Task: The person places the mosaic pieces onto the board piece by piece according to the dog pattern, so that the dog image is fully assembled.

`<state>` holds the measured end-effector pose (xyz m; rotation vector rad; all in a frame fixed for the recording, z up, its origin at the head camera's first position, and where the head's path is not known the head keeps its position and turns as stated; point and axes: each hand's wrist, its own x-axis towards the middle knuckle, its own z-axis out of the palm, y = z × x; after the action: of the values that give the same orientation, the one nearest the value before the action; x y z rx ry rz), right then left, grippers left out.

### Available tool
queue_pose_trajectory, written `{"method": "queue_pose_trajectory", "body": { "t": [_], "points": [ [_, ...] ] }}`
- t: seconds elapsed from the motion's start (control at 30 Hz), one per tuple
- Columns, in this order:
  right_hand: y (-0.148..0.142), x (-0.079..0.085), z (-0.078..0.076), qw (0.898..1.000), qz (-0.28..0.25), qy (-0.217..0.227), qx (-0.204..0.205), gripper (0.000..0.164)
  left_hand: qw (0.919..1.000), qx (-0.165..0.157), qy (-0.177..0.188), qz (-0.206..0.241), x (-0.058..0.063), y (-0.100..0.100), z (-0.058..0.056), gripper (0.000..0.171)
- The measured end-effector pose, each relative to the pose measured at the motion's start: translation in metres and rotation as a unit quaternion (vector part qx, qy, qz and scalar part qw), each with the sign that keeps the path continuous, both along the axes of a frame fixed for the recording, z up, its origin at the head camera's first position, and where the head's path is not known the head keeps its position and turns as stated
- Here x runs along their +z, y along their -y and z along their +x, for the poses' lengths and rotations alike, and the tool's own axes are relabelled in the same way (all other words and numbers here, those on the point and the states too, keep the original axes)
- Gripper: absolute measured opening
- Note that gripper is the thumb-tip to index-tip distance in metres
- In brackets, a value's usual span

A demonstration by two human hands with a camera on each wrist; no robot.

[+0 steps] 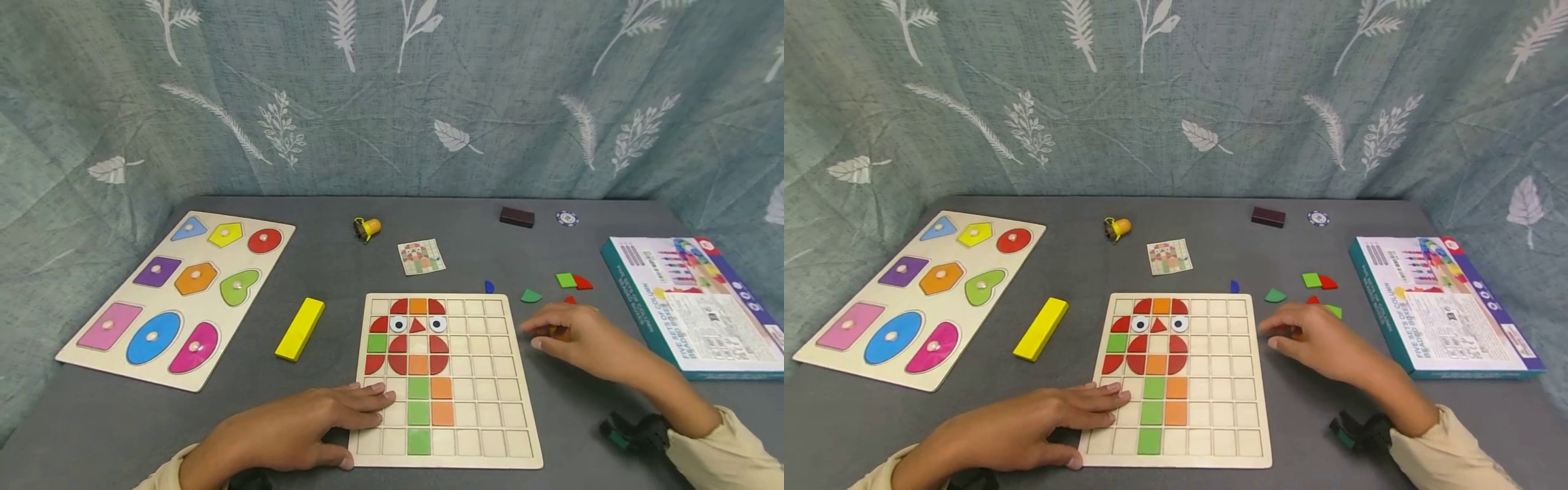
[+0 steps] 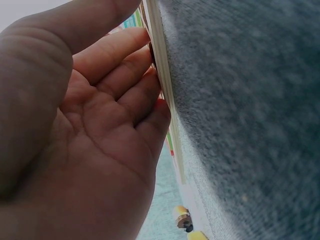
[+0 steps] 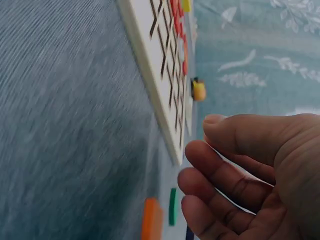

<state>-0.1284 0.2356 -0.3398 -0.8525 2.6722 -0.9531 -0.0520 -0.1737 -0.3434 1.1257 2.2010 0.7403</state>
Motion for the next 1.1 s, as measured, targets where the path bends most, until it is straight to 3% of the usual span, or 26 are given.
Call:
{"method": "queue_pose_trajectory", "body": {
  "t": [0.4, 0.87, 1.1],
  "points": [
    [-0.027, -0.011, 0.004, 0.996, 0.028, -0.074, -0.035, 0.032, 1.0, -0.002, 0.004, 0.0, -0.001, 0.0, 0.0, 0.057],
    [-0.027, -0.012, 0.008, 0.994, 0.057, -0.048, -0.076, 0.032, 0.9999, 0.005, 0.008, -0.007, 0.001, 0.002, 0.0, 0.058],
    [-0.025, -0.013, 0.006, 0.993, 0.08, -0.048, -0.075, 0.032, 0.9999, 0.007, 0.008, -0.003, 0.001, 0.001, 0.002, 0.057]
  ]
}}
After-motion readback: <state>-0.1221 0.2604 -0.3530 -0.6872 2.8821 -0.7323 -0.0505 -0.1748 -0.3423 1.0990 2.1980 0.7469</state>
